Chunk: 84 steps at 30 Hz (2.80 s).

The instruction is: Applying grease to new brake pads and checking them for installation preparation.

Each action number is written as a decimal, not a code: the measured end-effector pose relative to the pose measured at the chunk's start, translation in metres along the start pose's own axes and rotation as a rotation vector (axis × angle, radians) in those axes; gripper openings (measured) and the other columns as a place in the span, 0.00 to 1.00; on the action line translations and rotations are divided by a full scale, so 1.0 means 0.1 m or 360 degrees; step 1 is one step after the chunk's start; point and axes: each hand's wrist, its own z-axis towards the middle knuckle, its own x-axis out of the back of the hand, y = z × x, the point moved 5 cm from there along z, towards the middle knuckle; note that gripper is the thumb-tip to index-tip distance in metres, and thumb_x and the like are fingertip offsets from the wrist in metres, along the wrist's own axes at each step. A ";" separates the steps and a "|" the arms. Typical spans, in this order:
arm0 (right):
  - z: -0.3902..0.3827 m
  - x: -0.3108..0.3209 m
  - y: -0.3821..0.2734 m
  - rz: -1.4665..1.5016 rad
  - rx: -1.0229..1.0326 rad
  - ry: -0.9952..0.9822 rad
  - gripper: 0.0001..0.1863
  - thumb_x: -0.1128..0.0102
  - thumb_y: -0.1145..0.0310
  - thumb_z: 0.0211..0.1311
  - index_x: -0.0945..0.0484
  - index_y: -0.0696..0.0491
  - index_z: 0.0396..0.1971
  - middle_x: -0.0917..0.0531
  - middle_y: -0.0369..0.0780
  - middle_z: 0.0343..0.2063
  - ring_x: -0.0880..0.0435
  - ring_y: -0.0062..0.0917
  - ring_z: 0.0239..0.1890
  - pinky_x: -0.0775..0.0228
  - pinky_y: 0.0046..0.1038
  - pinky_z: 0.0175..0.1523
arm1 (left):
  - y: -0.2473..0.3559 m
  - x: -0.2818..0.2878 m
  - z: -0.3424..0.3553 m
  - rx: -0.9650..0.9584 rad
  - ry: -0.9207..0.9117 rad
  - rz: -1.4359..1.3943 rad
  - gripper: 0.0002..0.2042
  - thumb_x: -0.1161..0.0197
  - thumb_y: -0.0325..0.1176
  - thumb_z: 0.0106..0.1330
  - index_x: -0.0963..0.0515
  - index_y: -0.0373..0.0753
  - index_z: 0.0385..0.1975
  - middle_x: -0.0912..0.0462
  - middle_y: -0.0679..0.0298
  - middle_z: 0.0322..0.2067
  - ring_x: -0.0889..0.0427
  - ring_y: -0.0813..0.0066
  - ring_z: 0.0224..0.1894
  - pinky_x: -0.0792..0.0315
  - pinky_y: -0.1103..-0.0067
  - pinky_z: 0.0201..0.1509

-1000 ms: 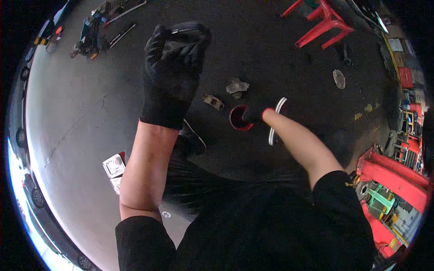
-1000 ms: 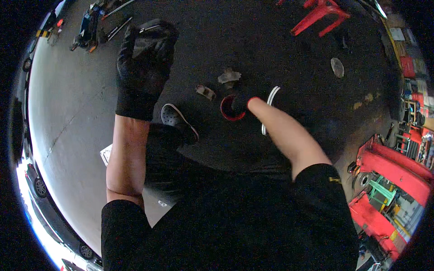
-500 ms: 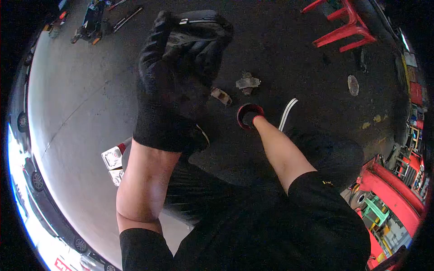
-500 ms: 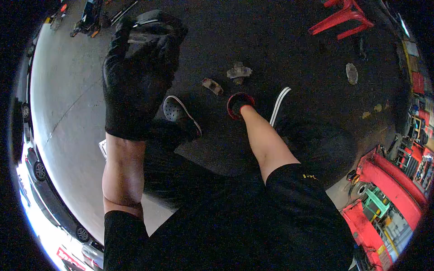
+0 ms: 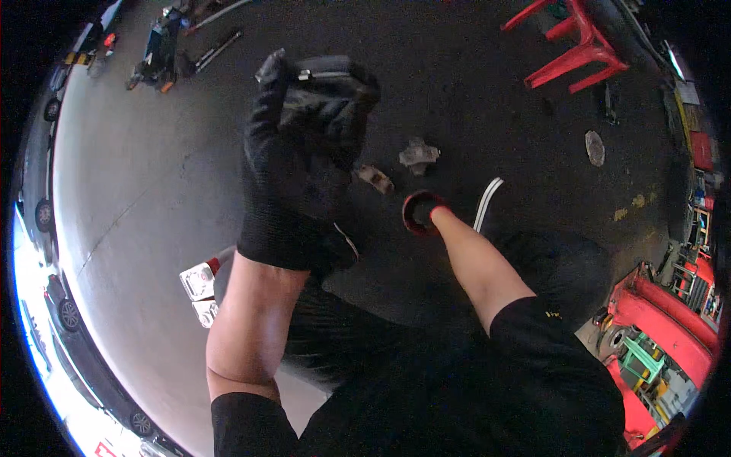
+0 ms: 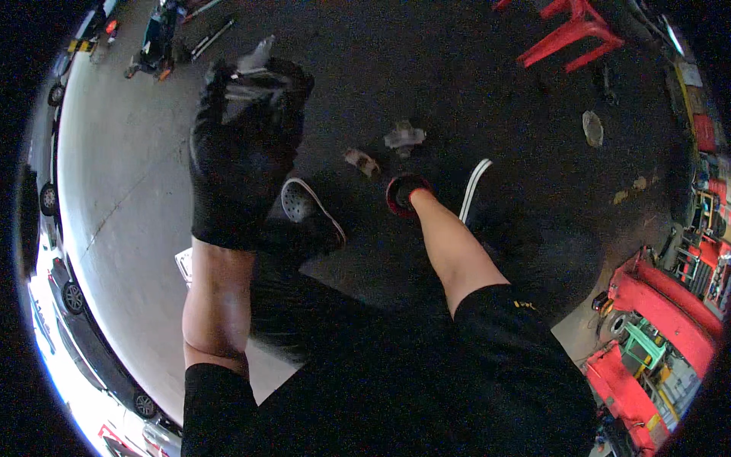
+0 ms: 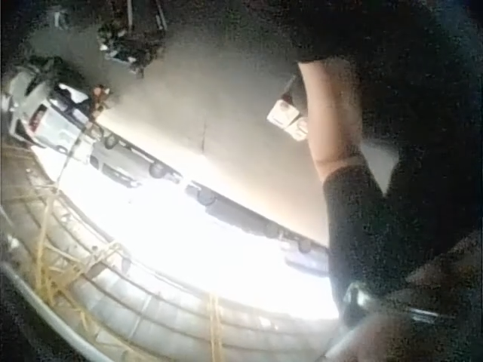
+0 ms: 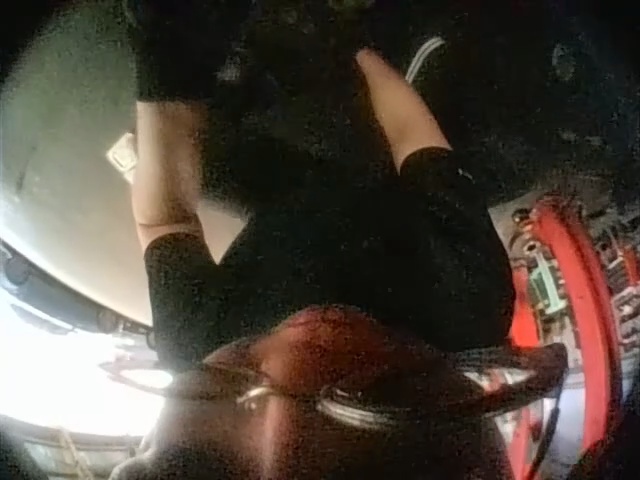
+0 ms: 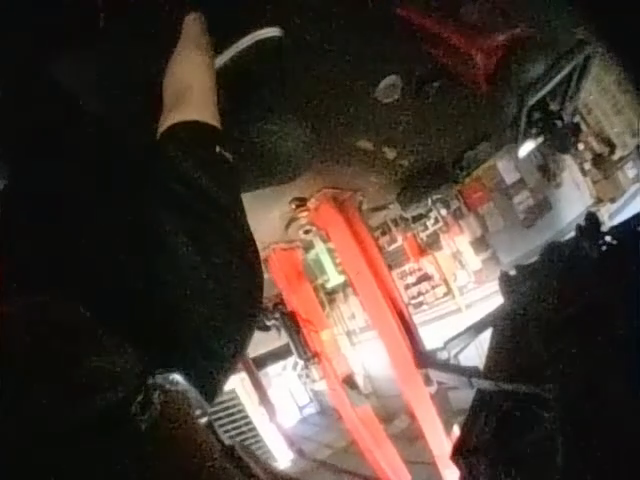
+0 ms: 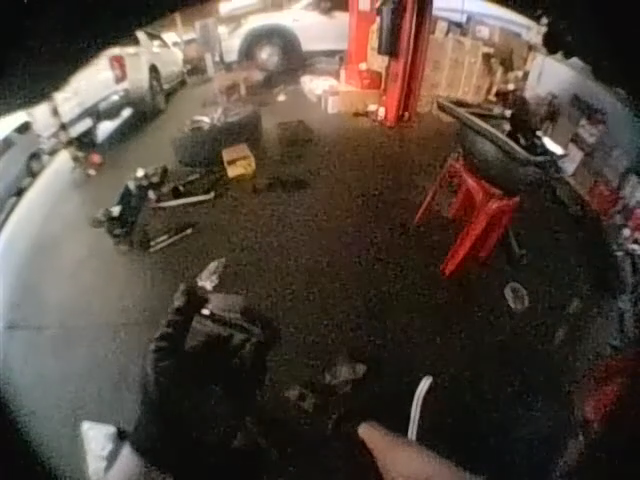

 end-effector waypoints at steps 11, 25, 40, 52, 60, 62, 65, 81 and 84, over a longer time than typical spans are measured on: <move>-1.92 1.86 -0.15 -0.0307 0.0510 0.0804 0.21 0.43 0.74 0.68 0.20 0.50 0.60 0.13 0.46 0.46 0.13 0.29 0.47 0.23 0.32 0.54 | 0.01 -0.12 -0.14 0.0041 0.0289 0.0005 0.19 0.43 0.51 0.77 0.21 0.39 0.42 0.14 0.59 0.38 0.13 0.64 0.40 0.18 0.75 0.44; -3.87 2.56 -0.94 0.0437 0.0894 0.1999 0.22 0.44 0.77 0.71 0.24 0.56 0.64 0.15 0.48 0.51 0.14 0.33 0.51 0.24 0.32 0.56 | -0.25 -0.22 -0.26 0.0009 0.0282 0.0358 0.20 0.41 0.55 0.75 0.22 0.42 0.45 0.15 0.57 0.38 0.14 0.65 0.41 0.19 0.77 0.43; -3.81 2.60 -0.89 0.0485 0.1017 0.2072 0.21 0.43 0.81 0.67 0.21 0.58 0.59 0.16 0.48 0.51 0.15 0.38 0.52 0.23 0.34 0.57 | -0.30 -0.23 -0.10 0.0137 0.0179 -0.0032 0.21 0.41 0.55 0.75 0.23 0.42 0.49 0.16 0.57 0.43 0.15 0.66 0.45 0.18 0.77 0.49; -3.78 2.62 -0.91 0.0319 0.0890 0.2165 0.21 0.43 0.81 0.65 0.21 0.58 0.59 0.16 0.49 0.50 0.15 0.37 0.50 0.23 0.35 0.55 | -0.30 -0.30 -0.13 0.0126 0.0187 -0.0044 0.13 0.51 0.41 0.82 0.24 0.41 0.53 0.16 0.55 0.41 0.13 0.66 0.39 0.14 0.77 0.41; -3.85 2.60 -0.99 0.0104 0.0858 0.2263 0.27 0.37 0.81 0.57 0.21 0.57 0.60 0.16 0.48 0.46 0.17 0.42 0.48 0.24 0.39 0.52 | -0.28 -0.29 -0.14 0.0043 0.0216 -0.0023 0.16 0.48 0.46 0.81 0.22 0.39 0.50 0.15 0.59 0.40 0.13 0.68 0.40 0.15 0.79 0.42; -3.85 2.59 -1.02 0.0061 0.0846 0.2256 0.28 0.35 0.80 0.56 0.22 0.57 0.61 0.16 0.50 0.48 0.17 0.44 0.49 0.24 0.41 0.54 | -0.27 -0.32 -0.15 0.0030 0.0209 -0.0012 0.16 0.48 0.46 0.80 0.21 0.39 0.50 0.15 0.60 0.41 0.13 0.69 0.40 0.15 0.79 0.43; -3.83 2.54 -1.07 0.0003 0.0850 0.2281 0.30 0.33 0.78 0.55 0.22 0.57 0.61 0.18 0.52 0.52 0.18 0.47 0.51 0.25 0.43 0.56 | -0.24 -0.37 -0.16 -0.0015 0.0203 -0.0007 0.16 0.47 0.46 0.80 0.21 0.40 0.49 0.14 0.59 0.42 0.13 0.69 0.42 0.15 0.79 0.43; -3.81 2.57 -1.05 -0.0043 0.0809 0.2284 0.28 0.33 0.77 0.58 0.22 0.60 0.61 0.17 0.52 0.51 0.16 0.46 0.49 0.23 0.41 0.54 | -0.25 -0.21 -0.12 -0.0012 0.0275 0.0073 0.21 0.39 0.53 0.74 0.24 0.39 0.51 0.15 0.55 0.45 0.15 0.62 0.48 0.19 0.74 0.54; -3.82 2.58 -1.05 -0.0046 0.0758 0.2268 0.27 0.33 0.76 0.59 0.22 0.60 0.61 0.17 0.52 0.51 0.16 0.46 0.49 0.23 0.42 0.53 | -0.22 -0.26 -0.10 0.0103 0.0104 -0.0041 0.20 0.38 0.52 0.74 0.23 0.40 0.49 0.15 0.55 0.44 0.14 0.64 0.47 0.19 0.75 0.52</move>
